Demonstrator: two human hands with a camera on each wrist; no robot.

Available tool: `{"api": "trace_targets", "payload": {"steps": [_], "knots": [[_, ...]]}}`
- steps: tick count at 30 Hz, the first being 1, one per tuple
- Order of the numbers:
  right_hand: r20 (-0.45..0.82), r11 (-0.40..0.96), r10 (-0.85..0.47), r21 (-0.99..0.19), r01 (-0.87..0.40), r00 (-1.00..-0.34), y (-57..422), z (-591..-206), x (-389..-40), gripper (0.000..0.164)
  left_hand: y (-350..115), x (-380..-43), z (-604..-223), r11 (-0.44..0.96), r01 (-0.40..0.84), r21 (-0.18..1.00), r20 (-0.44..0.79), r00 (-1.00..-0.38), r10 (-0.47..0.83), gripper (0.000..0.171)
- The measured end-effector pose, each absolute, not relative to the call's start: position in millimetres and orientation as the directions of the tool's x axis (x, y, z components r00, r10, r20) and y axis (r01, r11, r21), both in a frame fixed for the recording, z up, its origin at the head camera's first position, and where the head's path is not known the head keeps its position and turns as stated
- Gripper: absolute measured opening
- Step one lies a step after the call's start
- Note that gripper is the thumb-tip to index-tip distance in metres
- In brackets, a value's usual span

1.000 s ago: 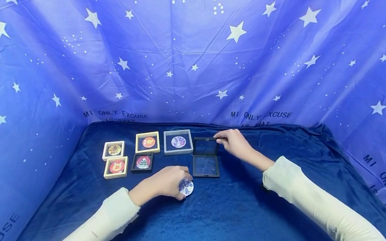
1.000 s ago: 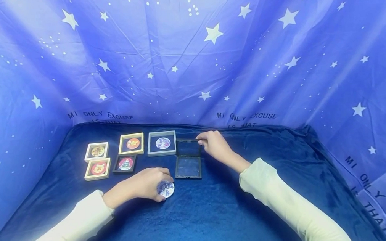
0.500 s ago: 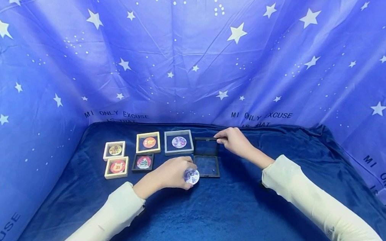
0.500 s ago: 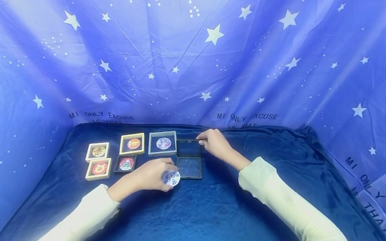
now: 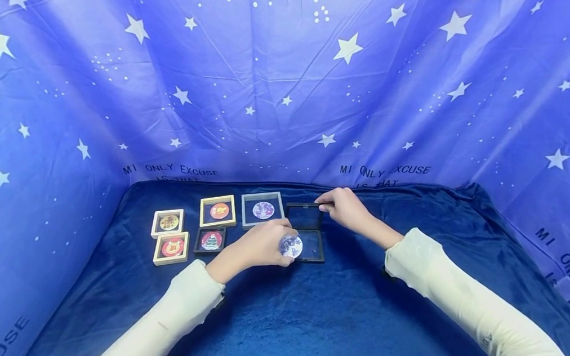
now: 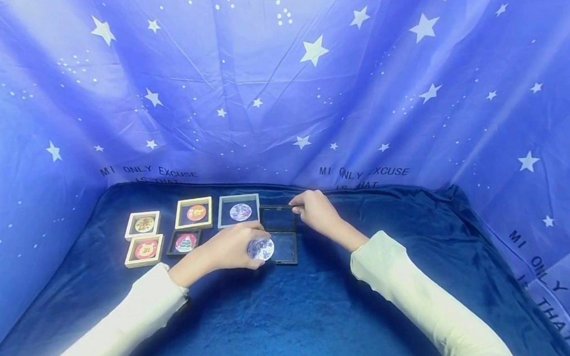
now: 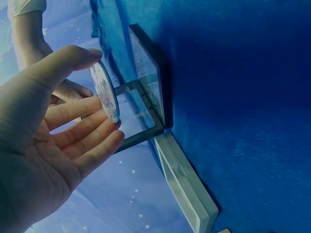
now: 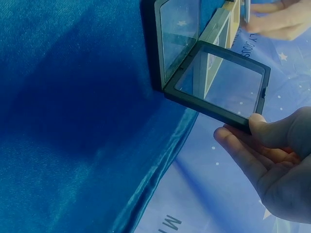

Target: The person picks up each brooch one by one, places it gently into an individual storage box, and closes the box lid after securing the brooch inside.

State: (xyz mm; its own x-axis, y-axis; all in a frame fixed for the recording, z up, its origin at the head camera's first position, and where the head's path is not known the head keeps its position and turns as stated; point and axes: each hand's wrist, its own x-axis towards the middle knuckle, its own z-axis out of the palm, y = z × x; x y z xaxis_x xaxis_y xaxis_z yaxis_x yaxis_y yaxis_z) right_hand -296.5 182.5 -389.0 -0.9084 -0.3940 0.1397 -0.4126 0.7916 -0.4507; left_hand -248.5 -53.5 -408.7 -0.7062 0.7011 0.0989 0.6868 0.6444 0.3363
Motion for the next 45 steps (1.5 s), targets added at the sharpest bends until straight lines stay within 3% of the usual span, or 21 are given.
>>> {"api": "trace_targets", "payload": {"steps": [45], "knots": [[0.156,0.779,-0.397,-0.464,-0.422,-0.905,183.4,-391.3,-297.9,0.020,-28.9,-263.1,-397.4,0.629,0.667,0.399,0.130,-0.721,0.681,0.056]]}}
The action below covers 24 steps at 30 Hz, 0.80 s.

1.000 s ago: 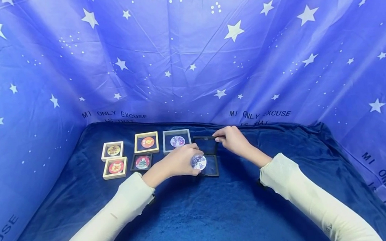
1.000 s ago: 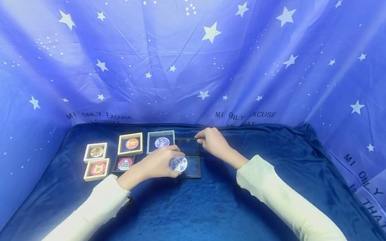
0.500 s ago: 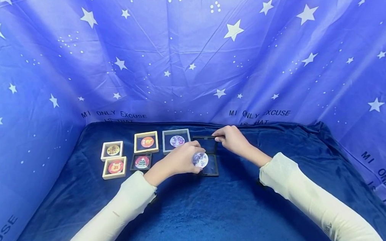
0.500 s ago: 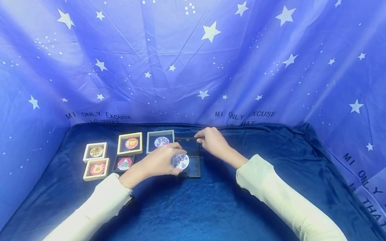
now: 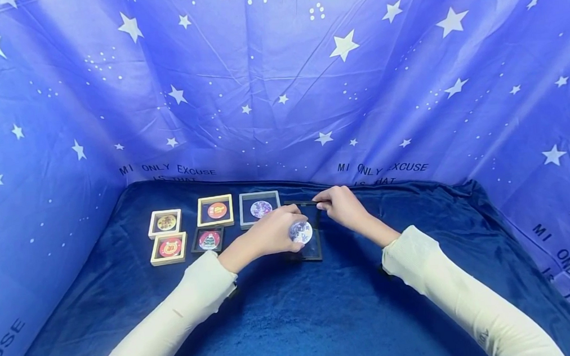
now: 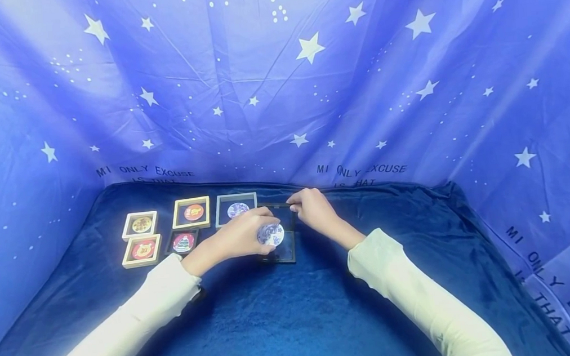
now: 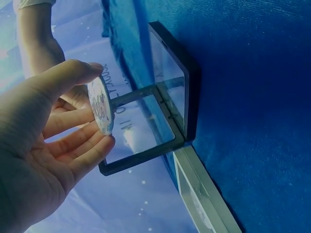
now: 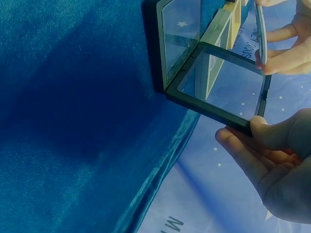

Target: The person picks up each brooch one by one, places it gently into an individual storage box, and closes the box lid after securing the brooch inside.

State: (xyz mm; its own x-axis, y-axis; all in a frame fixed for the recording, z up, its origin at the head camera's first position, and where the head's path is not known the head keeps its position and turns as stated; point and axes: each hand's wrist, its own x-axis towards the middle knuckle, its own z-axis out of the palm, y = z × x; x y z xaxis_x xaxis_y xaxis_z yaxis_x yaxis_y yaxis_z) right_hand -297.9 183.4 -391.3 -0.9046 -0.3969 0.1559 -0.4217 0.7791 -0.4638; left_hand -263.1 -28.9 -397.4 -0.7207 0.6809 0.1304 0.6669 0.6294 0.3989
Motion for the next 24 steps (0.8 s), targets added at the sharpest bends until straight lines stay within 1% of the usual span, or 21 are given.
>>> {"api": "trace_targets", "payload": {"steps": [17,24], "knots": [[0.167,0.781,-0.393,-0.458,-0.424,-0.904,182.8,-391.1,-296.9,0.020,-22.1,-265.7,-402.2,0.674,0.648,0.354,0.181,-0.754,0.631,0.056],[0.162,0.784,-0.384,-0.462,-0.414,-0.909,182.9,-392.3,-297.7,0.020,-19.1,-265.4,-408.2,0.688,0.626,0.368,0.164,-0.772,0.614,0.057]]}}
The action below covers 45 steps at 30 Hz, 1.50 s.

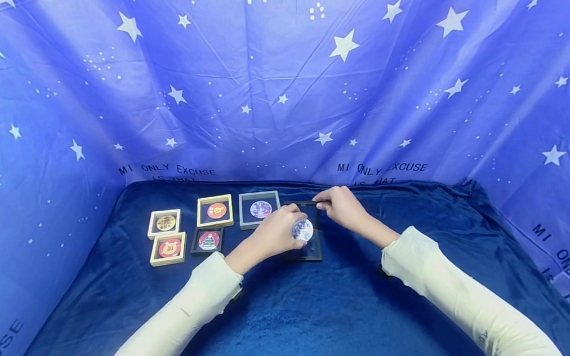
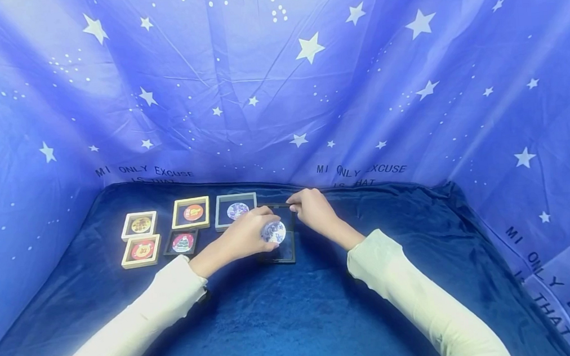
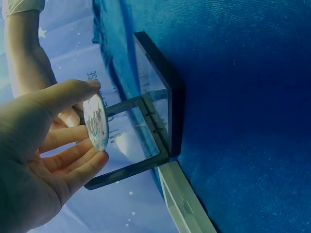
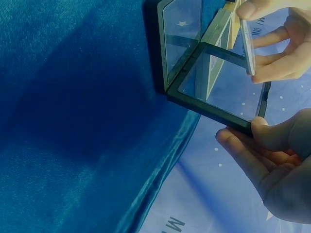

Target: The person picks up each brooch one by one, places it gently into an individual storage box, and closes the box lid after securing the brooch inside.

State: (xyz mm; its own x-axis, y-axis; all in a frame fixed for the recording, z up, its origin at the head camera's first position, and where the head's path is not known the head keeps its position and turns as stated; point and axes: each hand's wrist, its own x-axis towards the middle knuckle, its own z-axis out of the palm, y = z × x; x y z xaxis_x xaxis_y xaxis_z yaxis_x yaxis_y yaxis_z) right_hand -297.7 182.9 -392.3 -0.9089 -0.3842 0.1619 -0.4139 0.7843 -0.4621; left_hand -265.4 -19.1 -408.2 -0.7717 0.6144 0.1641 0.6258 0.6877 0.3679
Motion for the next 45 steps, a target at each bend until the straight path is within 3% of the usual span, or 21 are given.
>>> {"api": "trace_targets", "payload": {"steps": [27,45], "knots": [[0.176,0.787,-0.377,-0.456,-0.415,-0.909,183.1,-393.5,-297.3,0.021,-4.9,-262.5,-429.8,0.768,0.562,0.309,0.265,-0.826,0.498,0.055],[0.195,0.778,-0.393,-0.450,-0.438,-0.899,183.3,-394.5,-298.8,0.020,0.7,-263.9,-431.8,0.801,0.529,0.279,0.231,-0.847,0.479,0.055]]}}
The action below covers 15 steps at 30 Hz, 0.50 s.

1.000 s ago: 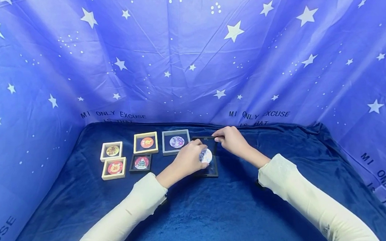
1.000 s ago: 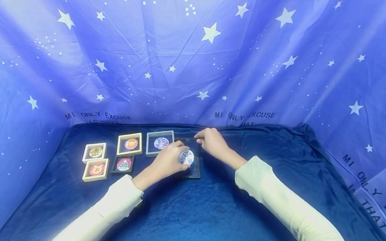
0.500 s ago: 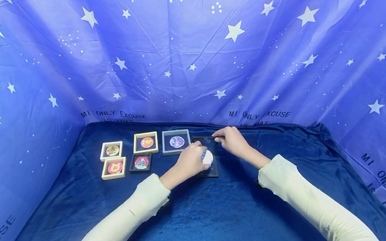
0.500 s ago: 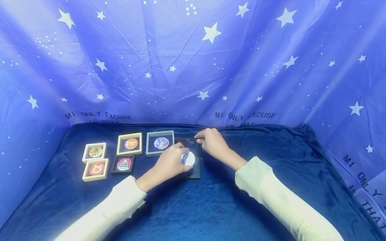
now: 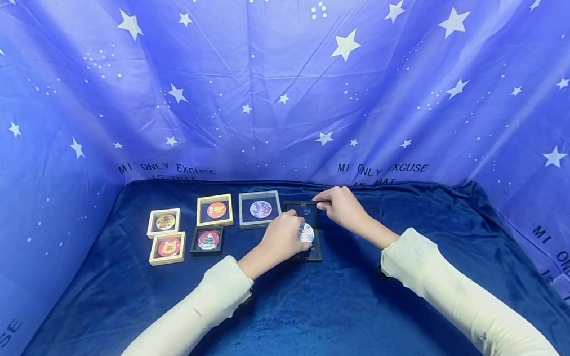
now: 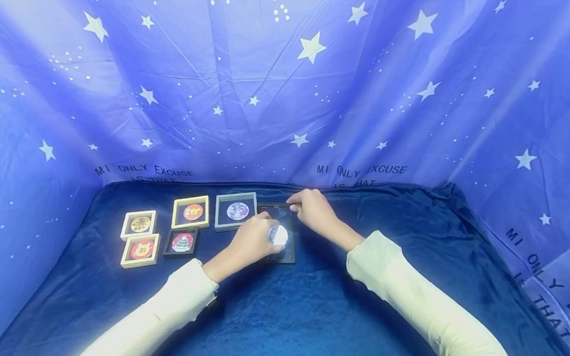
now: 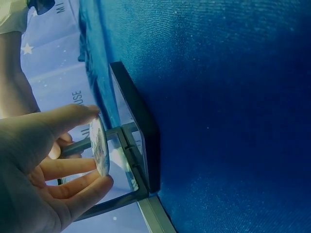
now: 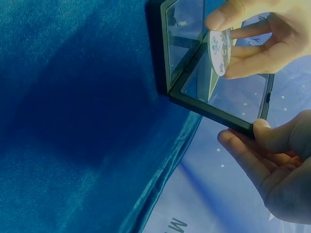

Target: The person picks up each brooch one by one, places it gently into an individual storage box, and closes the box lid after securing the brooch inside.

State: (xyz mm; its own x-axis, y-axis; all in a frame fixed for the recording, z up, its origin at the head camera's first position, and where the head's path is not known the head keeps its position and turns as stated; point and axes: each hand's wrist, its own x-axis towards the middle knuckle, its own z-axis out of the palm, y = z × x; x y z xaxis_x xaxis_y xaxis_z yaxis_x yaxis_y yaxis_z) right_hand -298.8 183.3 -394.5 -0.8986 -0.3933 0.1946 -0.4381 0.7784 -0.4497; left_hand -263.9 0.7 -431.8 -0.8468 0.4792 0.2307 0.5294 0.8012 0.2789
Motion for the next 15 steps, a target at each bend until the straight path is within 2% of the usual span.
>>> {"api": "trace_targets", "payload": {"steps": [15], "knots": [[0.173,0.778,-0.383,-0.470,-0.417,-0.908,183.5,-395.0,-299.2,0.021,4.8,-263.9,-434.8,0.807,0.530,0.260,0.197,-0.847,0.493,0.050]]}}
